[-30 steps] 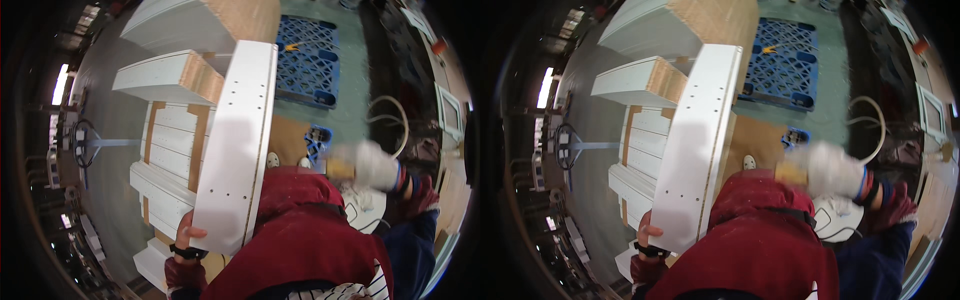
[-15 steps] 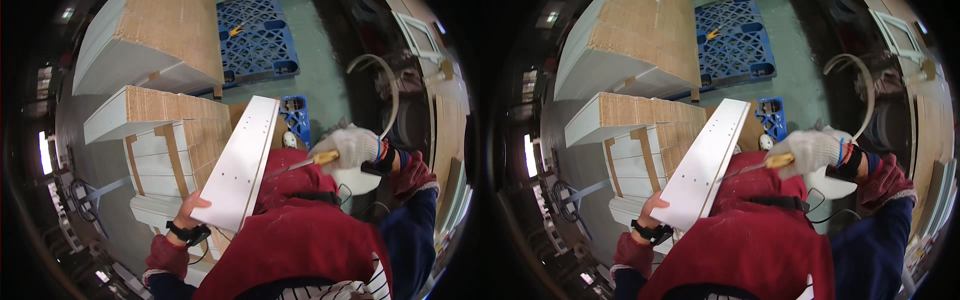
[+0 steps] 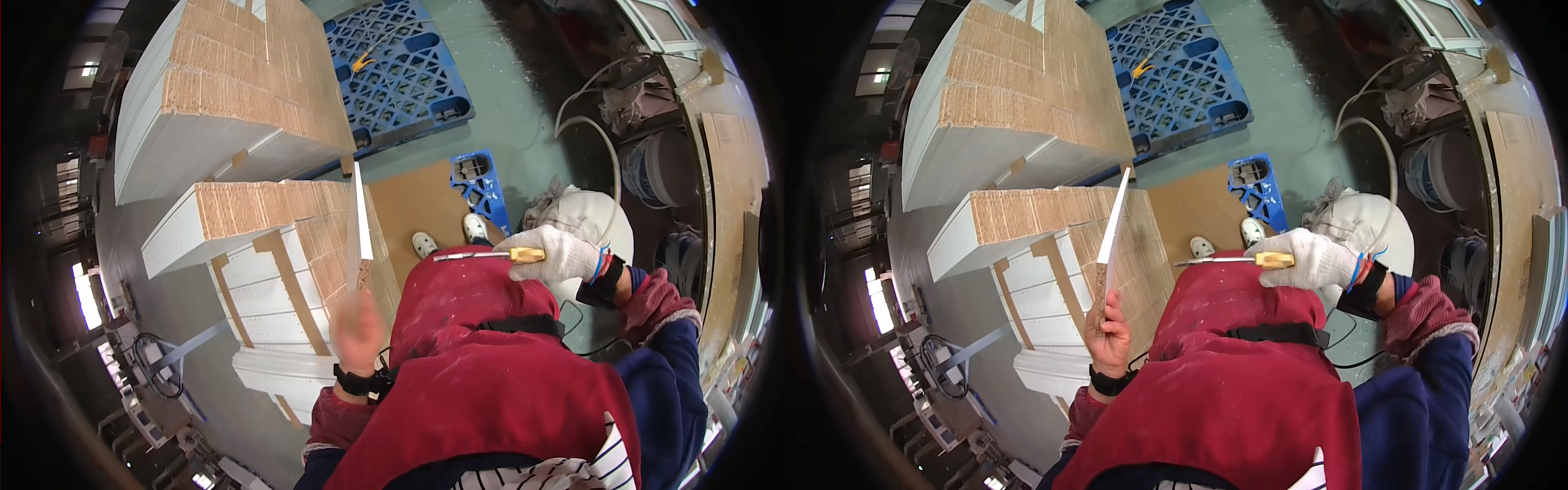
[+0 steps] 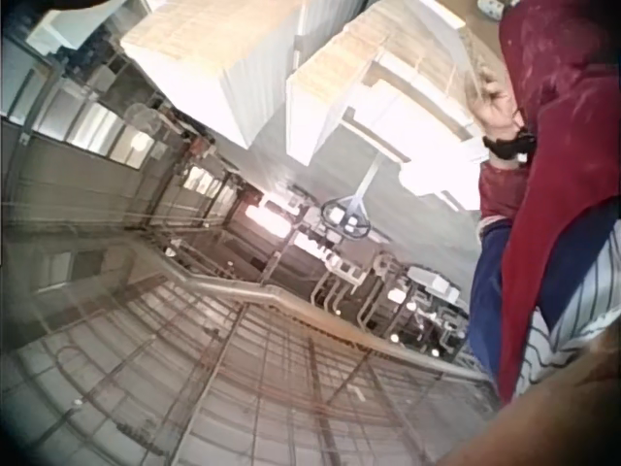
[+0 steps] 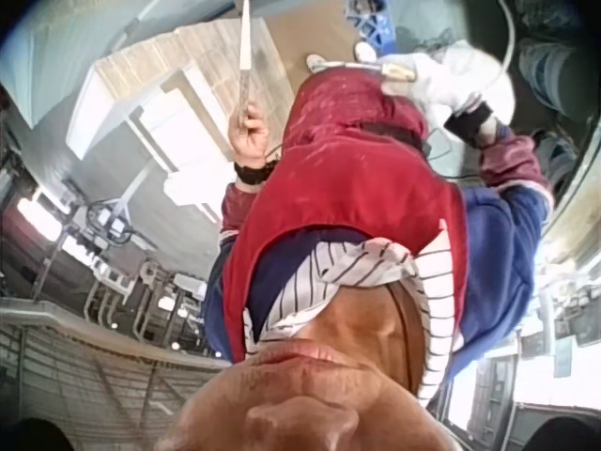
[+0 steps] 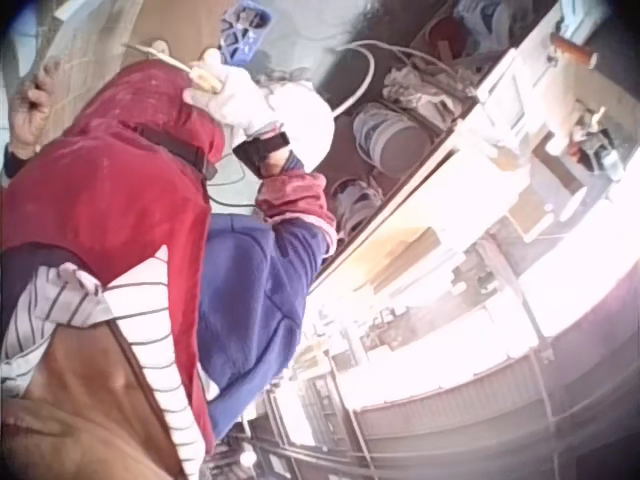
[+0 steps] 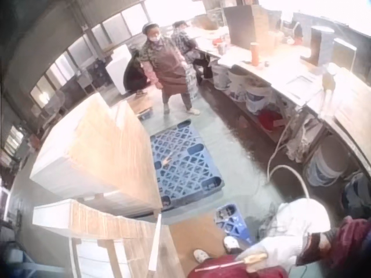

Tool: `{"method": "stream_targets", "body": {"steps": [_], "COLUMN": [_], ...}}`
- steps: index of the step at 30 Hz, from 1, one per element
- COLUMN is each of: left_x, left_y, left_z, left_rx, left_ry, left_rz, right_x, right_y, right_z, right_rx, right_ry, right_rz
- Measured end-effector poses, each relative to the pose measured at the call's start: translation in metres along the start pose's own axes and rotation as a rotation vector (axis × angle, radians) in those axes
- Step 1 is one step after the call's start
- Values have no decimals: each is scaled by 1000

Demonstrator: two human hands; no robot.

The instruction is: The person repeatedly picks up white rectangular panels from a stack, sprays them with a handheld spray gun, and places them back on the stack. The task involves handling the panels one at a time and applying a coating to their surfaces.

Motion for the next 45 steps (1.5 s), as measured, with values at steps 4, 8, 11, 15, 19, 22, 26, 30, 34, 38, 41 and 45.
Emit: {"method": "stream_targets", "body": {"steps": [4,8,11,15,19,22,26,30,34,38,41,45], "left_x": [-16,-3,-22,-35,-30,-29,47,74,129,172,188,214], "left_y": [9,17,10,0,-19,-52,-95,-105,-40,45,81,102], "left_z": [-43,-108,-147,-204,-266,-310,-364,-359,-347,-334,-340,-369], "left_rx": [-72,-63,-25,-97,-171,-394,-690,-1153,-1293,-1400,-1409,-1601], "left_ry": [84,489,343,624,750,770,782,754,813,792,783,906], "left_rz": [-19,827,693,895,950,783,744,586,642,517,365,697], "right_x": [32,12,25,13,-5,-18,-47,-74,-98,-94,-88,-85], "right_y": [62,55,89,146,148,149,114,107,62,41,38,31], "right_z": [15,11,20,28,51,74,90,118,144,160,157,129], "right_rx": [-262,-6,-77,-317,-437,-224,-197,-364,-332,-255,-245,-433], "right_ry": [261,-3,-31,-287,-393,-522,-579,-636,-634,-581,-571,-506], "right_rz": [-222,-423,-432,-184,-15,-487,-545,-393,-432,-426,-400,-386]}}
Point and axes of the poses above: each hand's wrist, its own z-axis towards the middle knuckle, its own x-axis out of the back of the hand, y = z × x, the point moved 8 cm from there along z, towards the middle knuckle, and after that the axes turned 1 degree about -z, right-handed, at the moved point
